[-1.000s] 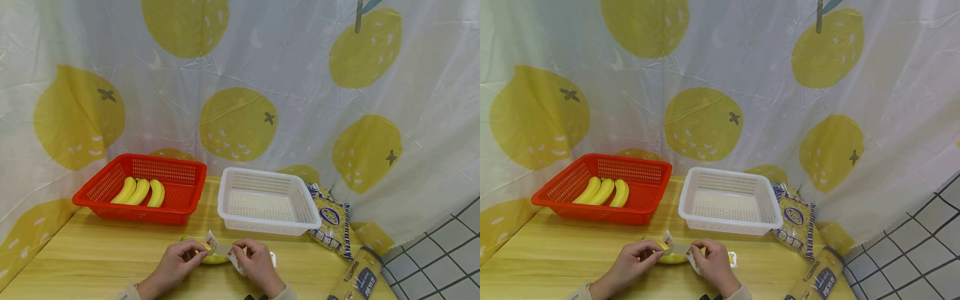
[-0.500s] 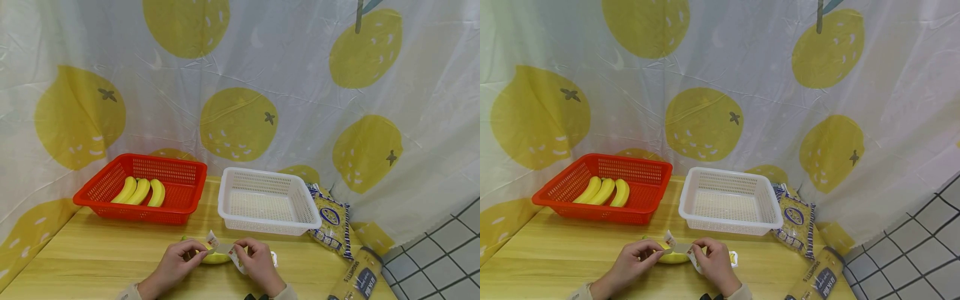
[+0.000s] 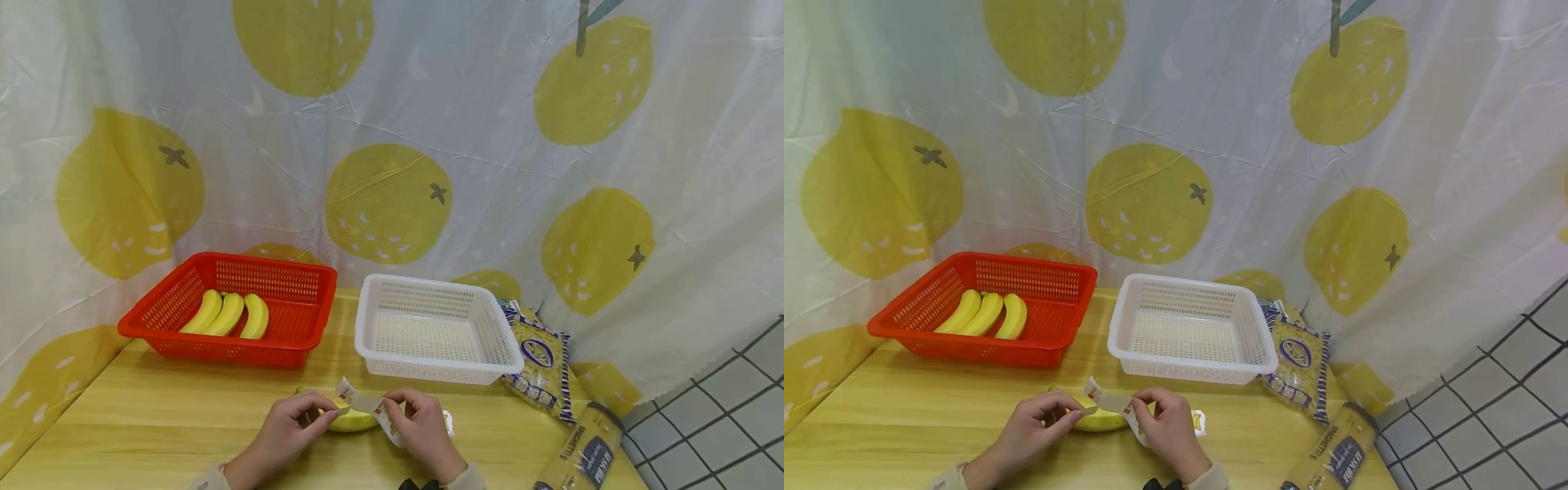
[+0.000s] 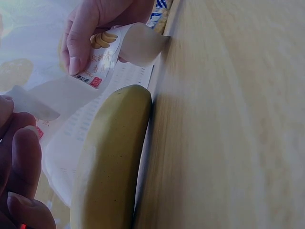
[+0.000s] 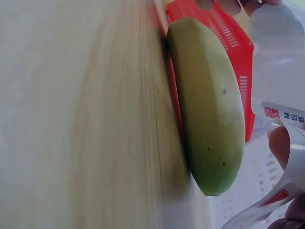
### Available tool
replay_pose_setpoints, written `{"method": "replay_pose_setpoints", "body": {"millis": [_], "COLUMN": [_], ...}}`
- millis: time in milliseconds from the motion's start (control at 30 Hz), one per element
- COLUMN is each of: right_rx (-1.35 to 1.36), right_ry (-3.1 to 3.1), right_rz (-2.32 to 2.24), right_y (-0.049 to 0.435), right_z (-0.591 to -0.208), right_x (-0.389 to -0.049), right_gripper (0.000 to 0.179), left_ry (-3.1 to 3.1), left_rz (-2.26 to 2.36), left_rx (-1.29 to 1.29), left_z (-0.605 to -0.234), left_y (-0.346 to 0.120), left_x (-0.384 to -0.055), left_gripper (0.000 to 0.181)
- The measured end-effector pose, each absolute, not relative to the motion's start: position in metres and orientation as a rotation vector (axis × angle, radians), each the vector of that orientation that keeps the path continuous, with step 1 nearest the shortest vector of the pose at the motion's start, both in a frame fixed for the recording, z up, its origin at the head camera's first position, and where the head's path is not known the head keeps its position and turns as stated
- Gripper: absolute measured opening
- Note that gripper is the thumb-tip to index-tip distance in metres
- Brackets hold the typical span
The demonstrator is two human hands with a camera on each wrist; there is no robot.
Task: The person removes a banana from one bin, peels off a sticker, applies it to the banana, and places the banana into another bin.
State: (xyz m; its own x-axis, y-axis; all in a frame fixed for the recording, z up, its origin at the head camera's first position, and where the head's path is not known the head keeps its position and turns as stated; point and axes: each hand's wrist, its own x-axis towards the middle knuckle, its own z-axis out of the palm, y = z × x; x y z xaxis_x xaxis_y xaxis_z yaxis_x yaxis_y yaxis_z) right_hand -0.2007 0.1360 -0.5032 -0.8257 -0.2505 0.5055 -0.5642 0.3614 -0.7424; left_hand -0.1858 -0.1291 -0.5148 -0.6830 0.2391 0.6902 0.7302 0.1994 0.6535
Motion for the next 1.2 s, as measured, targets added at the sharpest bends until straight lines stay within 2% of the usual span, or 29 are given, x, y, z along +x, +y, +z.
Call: {"method": "replay_pose_setpoints", "body": {"millis": [333,667,1200], "right_rx": [0.681,0.515,0.595], "right_ry": [-2.303,-2.387,-2.324], "right_rz": [1.441,1.472,1.472], "right_y": [0.137,0.13,0.139], "right_z": [-0.503,-0.491,-0.5], "right_x": [-0.202,-0.194,-0.202], "right_gripper": [0.01,0.009,0.01], "left_ry": [-2.058,-2.097,-2.074], "left_rz": [-1.499,-1.506,-1.506], "left_rx": [-0.887,-0.86,-0.873], "left_z": [-0.512,-0.511,-0.512], "left_y": [-0.128,-0.129,-0.13], "left_x": [-0.185,-0.183,-0.184], "left_gripper": [0.022,0.021,0.023]}}
